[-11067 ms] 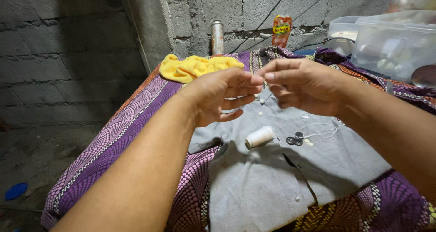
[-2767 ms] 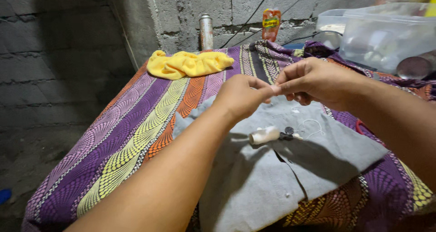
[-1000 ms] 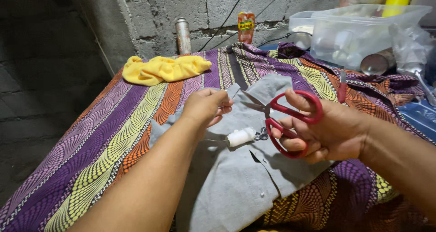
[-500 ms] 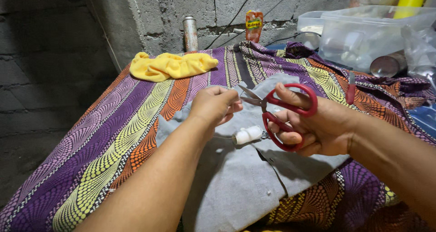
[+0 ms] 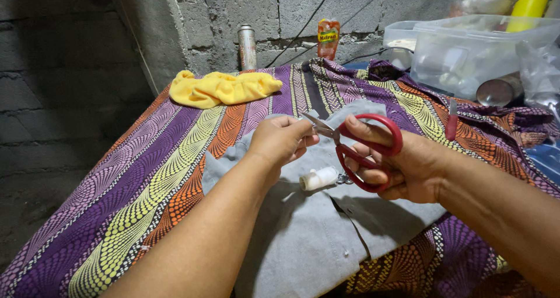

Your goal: The person lays a gray shirt on a bed and threads a needle with thread from a spool, cutting the thread with red scissors. They then sew a button onto the shirt, pushing the needle through the fabric and button repeatedly and pulling the thread tight.

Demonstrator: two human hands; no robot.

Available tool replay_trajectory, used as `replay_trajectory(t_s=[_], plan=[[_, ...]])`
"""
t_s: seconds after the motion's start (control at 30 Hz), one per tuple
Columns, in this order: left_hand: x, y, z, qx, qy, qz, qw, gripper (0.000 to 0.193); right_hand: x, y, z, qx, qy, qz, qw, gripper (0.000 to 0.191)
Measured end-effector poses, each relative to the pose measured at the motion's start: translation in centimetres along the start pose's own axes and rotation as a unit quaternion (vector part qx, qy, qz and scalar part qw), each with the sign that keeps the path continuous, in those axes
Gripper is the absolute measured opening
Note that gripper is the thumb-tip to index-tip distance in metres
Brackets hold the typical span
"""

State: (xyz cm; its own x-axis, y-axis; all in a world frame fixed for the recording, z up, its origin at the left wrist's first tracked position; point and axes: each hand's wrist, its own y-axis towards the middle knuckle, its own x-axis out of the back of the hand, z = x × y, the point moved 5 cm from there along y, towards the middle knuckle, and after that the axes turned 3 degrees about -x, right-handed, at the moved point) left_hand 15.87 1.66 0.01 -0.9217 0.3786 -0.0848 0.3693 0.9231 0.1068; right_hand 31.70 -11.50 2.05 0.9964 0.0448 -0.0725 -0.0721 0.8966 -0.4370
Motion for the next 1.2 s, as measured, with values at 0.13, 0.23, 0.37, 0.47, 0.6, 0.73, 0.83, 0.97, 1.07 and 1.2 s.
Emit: replay_trajectory(t_s=[0.13,0.23,0.37,0.47,0.6,0.73,0.83,0.97,1.07,1.2], plan=[[-0.1,0.1,0.0,-0.007,-0.004,0.010,1.000,0.009,0.2,0.0,-0.2,-0.005,-0.010,-0.024,1.000,0.062],[0.1,0.1,0.0,-0.004,0.002,0.004,1.000,0.010,0.3,0.1,-0.3,0.001,-0.015,-0.037,0.999,0.059],[0.2,0.1,0.1,-0.011,0.004,0.006,1.000,0.011,0.3,0.4,-0.5,0.014,-0.027,-0.043,0.999,0.057],[0.1,-0.2,0.4,0.004,0.004,0.006,1.000,0.012,1.1,1.0,-0.8,0.020,-0.027,-0.021,0.999,0.062],[0.4,-0.4,0.4,0.031,0.010,0.005,0.999,0.007,3.7,2.8,-0.9,0.050,-0.065,0.038,0.996,0.065],[1.5,-1.1,0.1,0.039,0.017,0.004,0.999,0.008,10.6,5.2,-0.5,0.024,-0.274,-0.245,0.930,0.061],[2.0,-1.5,-0.1,0.049,0.020,0.003,0.999,0.008,13.5,6.3,-0.3,0.053,-0.387,-0.269,0.880,0.061],[2.5,-1.9,-0.2,0.054,0.028,0.006,0.998,0.008,17.0,7.1,-1.5,-0.032,-0.316,-0.274,0.908,0.064],[2.8,-2.0,-0.4,0.058,0.023,0.004,0.998,0.008,17.9,8.1,-0.9,0.010,-0.366,-0.280,0.887,0.064],[4.1,-1.9,-1.2,0.056,0.012,-0.029,0.998,0.006,17.2,7.5,1.3,0.071,-0.593,-0.352,0.721,0.049]])
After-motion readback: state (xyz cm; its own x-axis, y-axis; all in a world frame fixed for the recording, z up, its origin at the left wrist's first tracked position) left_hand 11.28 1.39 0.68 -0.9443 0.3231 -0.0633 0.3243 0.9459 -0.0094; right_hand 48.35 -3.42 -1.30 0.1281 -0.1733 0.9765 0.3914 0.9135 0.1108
